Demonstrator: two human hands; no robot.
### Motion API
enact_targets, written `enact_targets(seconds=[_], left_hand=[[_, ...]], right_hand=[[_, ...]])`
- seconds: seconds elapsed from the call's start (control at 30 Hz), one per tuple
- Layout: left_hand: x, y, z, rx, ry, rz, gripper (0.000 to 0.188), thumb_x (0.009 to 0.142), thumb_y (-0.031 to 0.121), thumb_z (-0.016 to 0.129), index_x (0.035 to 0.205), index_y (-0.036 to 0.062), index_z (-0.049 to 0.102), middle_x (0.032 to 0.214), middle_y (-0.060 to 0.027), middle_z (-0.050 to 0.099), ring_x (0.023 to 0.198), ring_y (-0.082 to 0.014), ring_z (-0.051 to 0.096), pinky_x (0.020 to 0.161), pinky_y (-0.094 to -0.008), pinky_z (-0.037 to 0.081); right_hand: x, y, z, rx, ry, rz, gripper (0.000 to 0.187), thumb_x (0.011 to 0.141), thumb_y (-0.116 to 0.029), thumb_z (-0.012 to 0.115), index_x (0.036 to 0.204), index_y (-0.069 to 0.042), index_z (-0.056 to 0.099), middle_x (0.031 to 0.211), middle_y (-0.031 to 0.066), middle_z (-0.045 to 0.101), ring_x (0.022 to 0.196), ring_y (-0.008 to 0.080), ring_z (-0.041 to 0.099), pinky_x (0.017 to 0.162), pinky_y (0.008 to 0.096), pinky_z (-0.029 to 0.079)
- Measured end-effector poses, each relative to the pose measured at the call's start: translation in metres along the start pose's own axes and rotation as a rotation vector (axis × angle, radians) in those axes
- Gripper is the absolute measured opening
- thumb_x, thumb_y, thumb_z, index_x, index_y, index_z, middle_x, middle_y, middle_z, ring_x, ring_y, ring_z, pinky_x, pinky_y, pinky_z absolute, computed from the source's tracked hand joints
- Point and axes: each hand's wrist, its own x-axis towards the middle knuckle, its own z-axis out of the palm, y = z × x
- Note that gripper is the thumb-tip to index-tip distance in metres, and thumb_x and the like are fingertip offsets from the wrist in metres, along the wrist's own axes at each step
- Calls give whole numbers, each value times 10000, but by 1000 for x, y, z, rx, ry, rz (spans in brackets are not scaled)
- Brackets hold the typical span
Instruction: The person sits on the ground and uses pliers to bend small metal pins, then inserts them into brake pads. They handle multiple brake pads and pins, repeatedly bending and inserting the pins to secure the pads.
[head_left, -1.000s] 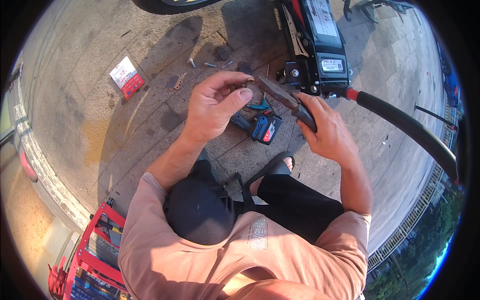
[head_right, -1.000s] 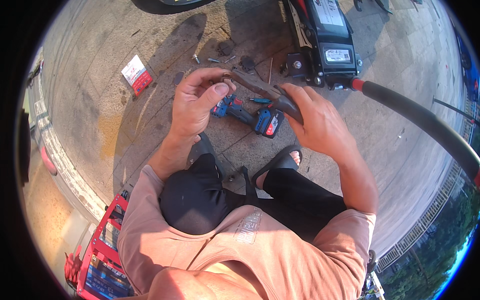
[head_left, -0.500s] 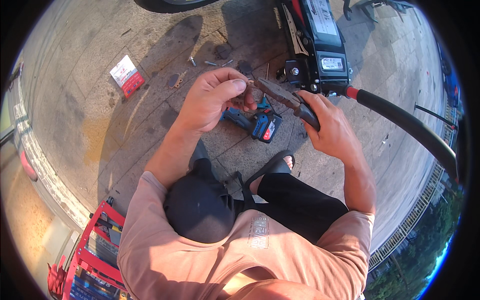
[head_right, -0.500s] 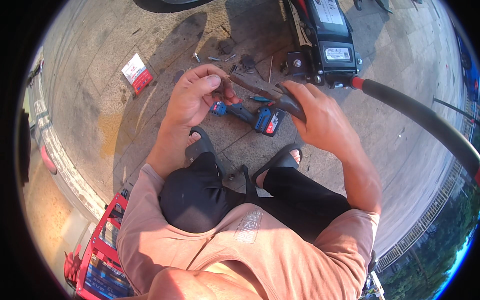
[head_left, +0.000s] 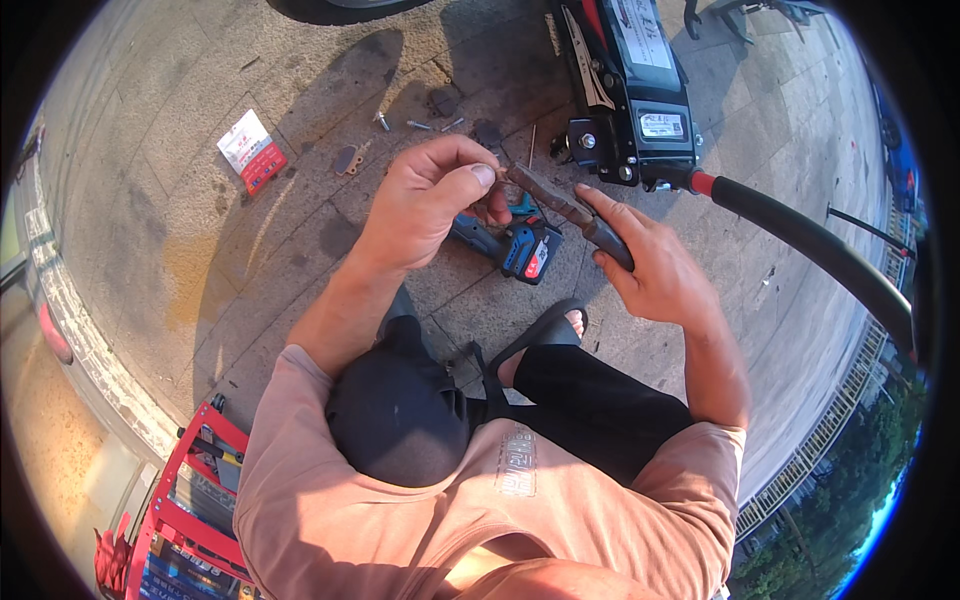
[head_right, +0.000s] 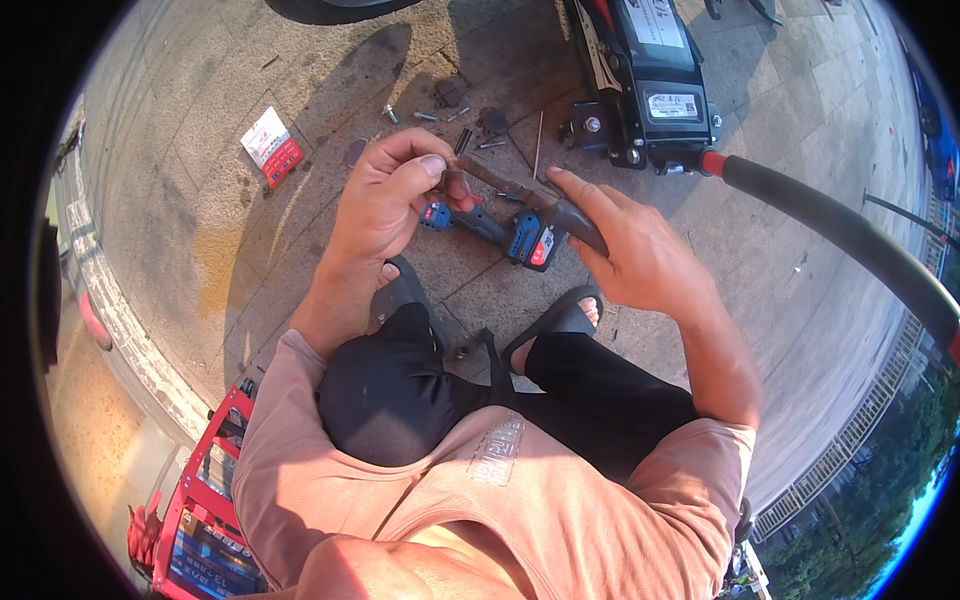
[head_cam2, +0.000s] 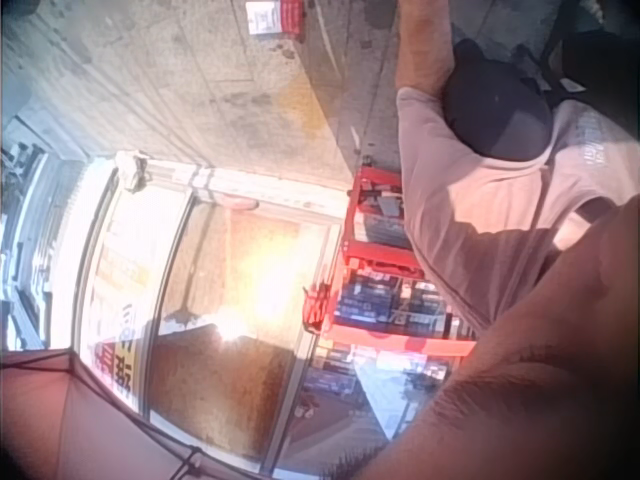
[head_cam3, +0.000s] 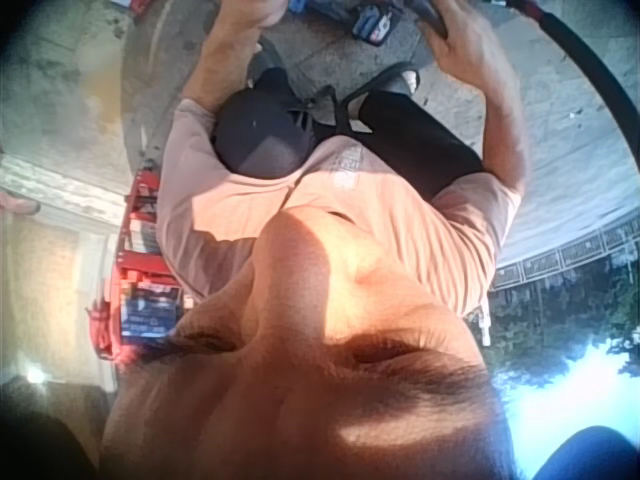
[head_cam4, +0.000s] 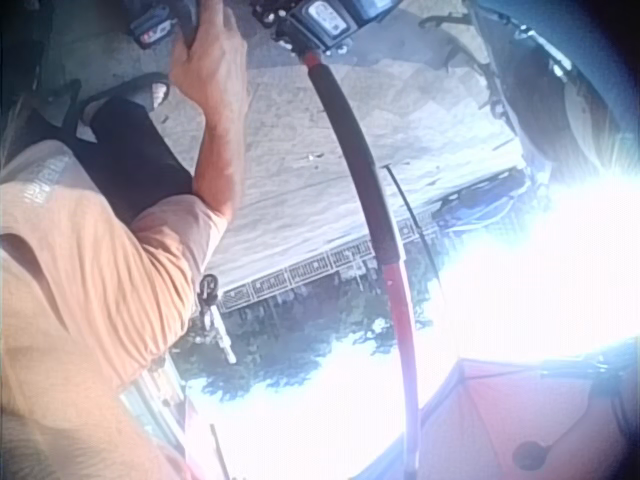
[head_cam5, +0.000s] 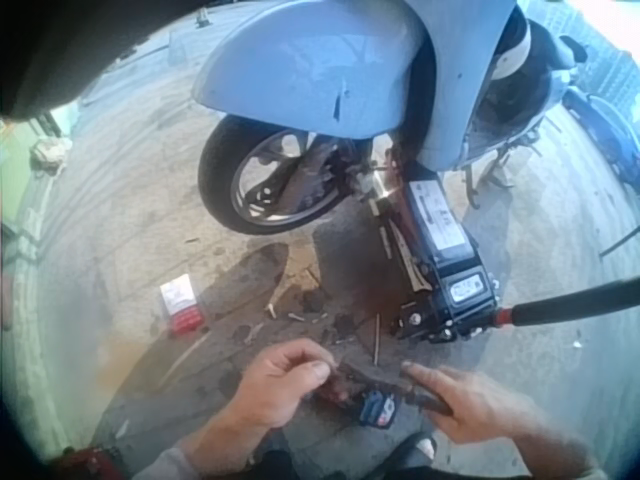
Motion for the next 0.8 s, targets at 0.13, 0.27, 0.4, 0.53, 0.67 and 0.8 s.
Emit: enact_targets(seconds=[0.13, 0.27, 0.4, 0.53, 0.67, 0.8], left_hand=[[-2, 6, 0, 45, -31, -78, 123, 937, 69, 540, 996, 4, 626, 820, -111, 674, 758, -216, 688, 682, -325, 552], [-4, 15, -2, 78, -93, -154, 116, 953, 102, 563, 987, 12, 627, 805, -78, 678, 752, -175, 692, 672, -278, 547], [-4, 16, 3, 75, -113, -144, 120, 958, 114, 557, 981, 14, 617, 781, -74, 677, 746, -174, 696, 667, -282, 552], [-6, 15, 8, 53, -79, -143, 125, 966, 121, 549, 976, 14, 613, 784, -76, 676, 735, -171, 698, 646, -280, 554], [-5, 13, 11, 31, -50, -162, 129, 971, 120, 539, 980, 13, 611, 784, -75, 673, 720, -170, 697, 626, -275, 554], [-4, 12, 9, -10, -50, -164, 125, 970, 116, 536, 983, 16, 609, 783, -80, 669, 717, -184, 699, 622, -283, 556]], right_hand=[[2, 2, 2, -26, 44, -53, 666, 778, 40, 615, 1417, -62, 456, 1057, 238, 621, 864, 449, 613, 743, 457, 489], [-1, 2, 1, -109, 61, -52, 692, 746, 62, 617, 1408, -68, 464, 1031, 225, 611, 844, 453, 602, 738, 467, 485], [-6, -2, -5, -187, 85, -49, 708, 730, 81, 631, 1404, -66, 472, 941, 199, 584, 805, 428, 596, 714, 469, 476], [-10, -6, -10, -248, 118, -75, 708, 730, 94, 639, 1401, -70, 482, 891, 176, 558, 777, 396, 587, 701, 460, 470], [-12, -10, -14, -308, 142, -87, 703, 732, 98, 646, 1396, -76, 495, 882, 164, 551, 768, 380, 579, 693, 447, 467], [-11, -14, -17, -328, 160, -110, 691, 733, 90, 654, 1386, -82, 507, 885, 165, 551, 768, 380, 578, 690, 442, 466]])
